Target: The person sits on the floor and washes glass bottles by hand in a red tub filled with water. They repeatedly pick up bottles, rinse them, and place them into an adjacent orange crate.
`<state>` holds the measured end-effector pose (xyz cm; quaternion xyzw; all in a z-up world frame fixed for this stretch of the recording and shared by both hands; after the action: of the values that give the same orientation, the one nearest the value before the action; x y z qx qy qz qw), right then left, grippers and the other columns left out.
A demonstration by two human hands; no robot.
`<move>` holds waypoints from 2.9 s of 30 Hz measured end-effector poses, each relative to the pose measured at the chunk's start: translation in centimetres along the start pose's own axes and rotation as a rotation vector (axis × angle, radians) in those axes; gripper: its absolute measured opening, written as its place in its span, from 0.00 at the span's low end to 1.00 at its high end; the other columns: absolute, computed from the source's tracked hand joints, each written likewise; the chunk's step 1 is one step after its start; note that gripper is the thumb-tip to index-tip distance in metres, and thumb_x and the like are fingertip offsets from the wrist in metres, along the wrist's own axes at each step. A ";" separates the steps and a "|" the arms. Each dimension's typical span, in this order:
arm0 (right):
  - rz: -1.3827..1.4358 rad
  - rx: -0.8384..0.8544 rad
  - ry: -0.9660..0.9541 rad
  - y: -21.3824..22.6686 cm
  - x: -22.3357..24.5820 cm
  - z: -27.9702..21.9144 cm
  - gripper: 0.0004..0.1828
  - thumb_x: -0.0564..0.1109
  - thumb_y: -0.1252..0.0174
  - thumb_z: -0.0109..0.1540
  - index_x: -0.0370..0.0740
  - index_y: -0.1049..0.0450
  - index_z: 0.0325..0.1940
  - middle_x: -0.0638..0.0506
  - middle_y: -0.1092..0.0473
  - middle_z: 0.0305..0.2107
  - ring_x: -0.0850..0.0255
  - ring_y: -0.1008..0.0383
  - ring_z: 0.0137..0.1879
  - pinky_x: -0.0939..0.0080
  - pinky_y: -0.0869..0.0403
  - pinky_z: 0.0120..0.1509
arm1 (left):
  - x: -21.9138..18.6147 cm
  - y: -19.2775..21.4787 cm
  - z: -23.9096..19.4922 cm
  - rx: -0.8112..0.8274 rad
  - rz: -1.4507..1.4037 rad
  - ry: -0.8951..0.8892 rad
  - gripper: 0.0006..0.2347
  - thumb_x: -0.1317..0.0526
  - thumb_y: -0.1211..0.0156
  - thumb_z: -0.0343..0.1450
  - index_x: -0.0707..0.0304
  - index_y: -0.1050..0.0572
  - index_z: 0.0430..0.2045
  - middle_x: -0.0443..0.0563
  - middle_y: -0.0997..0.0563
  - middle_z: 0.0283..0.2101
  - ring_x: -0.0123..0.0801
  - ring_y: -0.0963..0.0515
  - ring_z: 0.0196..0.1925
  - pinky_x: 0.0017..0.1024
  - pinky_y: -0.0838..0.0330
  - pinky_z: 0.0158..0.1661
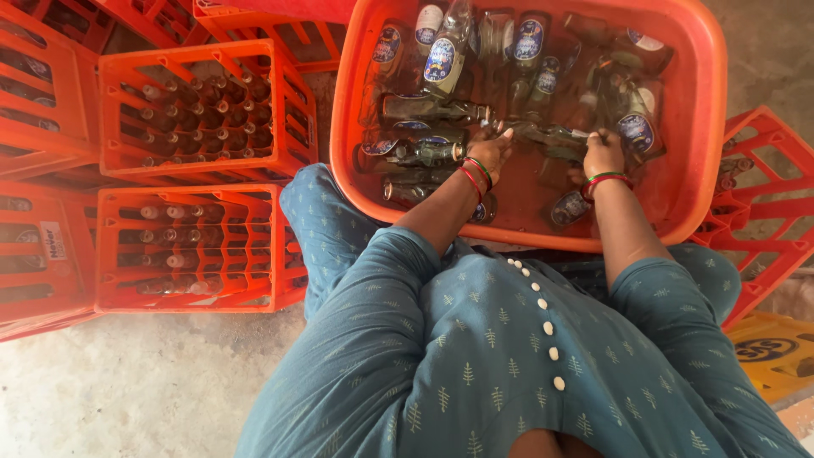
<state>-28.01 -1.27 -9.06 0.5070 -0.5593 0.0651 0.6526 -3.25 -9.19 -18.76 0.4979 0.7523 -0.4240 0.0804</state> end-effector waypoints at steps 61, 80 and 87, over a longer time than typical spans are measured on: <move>0.860 0.248 0.226 10.9 17.0 -7.0 0.25 0.52 0.34 0.68 0.40 0.30 0.66 0.52 0.25 0.46 0.64 0.27 0.27 0.69 0.31 0.26 | -5.3 -6.2 -1.3 0.285 -0.408 -0.003 0.13 0.59 0.43 0.76 0.52 0.29 0.55 0.45 0.26 0.47 0.40 0.24 0.53 0.39 0.27 0.52; 0.691 0.179 0.449 13.7 18.7 -8.6 0.29 0.47 0.29 0.70 0.35 0.32 0.71 0.51 0.27 0.48 0.68 0.30 0.31 0.71 0.34 0.30 | -2.3 -8.9 -7.3 0.365 -0.334 0.077 0.11 0.56 0.41 0.77 0.59 0.30 0.50 0.49 0.21 0.44 0.37 0.20 0.50 0.35 0.24 0.51; 0.745 0.406 0.532 13.7 20.5 -10.0 0.32 0.40 0.34 0.71 0.35 0.39 0.76 0.46 0.26 0.55 0.66 0.26 0.35 0.70 0.26 0.36 | -3.3 -9.6 -9.6 0.420 -0.289 0.057 0.12 0.53 0.39 0.71 0.47 0.28 0.47 0.50 0.19 0.42 0.35 0.18 0.45 0.35 0.23 0.44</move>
<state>-22.81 2.69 16.75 0.3555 -0.4924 0.5284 0.5933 -6.56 -5.98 -5.60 0.4027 0.7129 -0.5640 -0.1076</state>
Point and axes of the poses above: each hand's wrist, its own z-axis towards the middle knuckle, its own y-axis out of the back of the hand, x = y × z, the point moved 8 cm from there along z, towards the middle knuckle
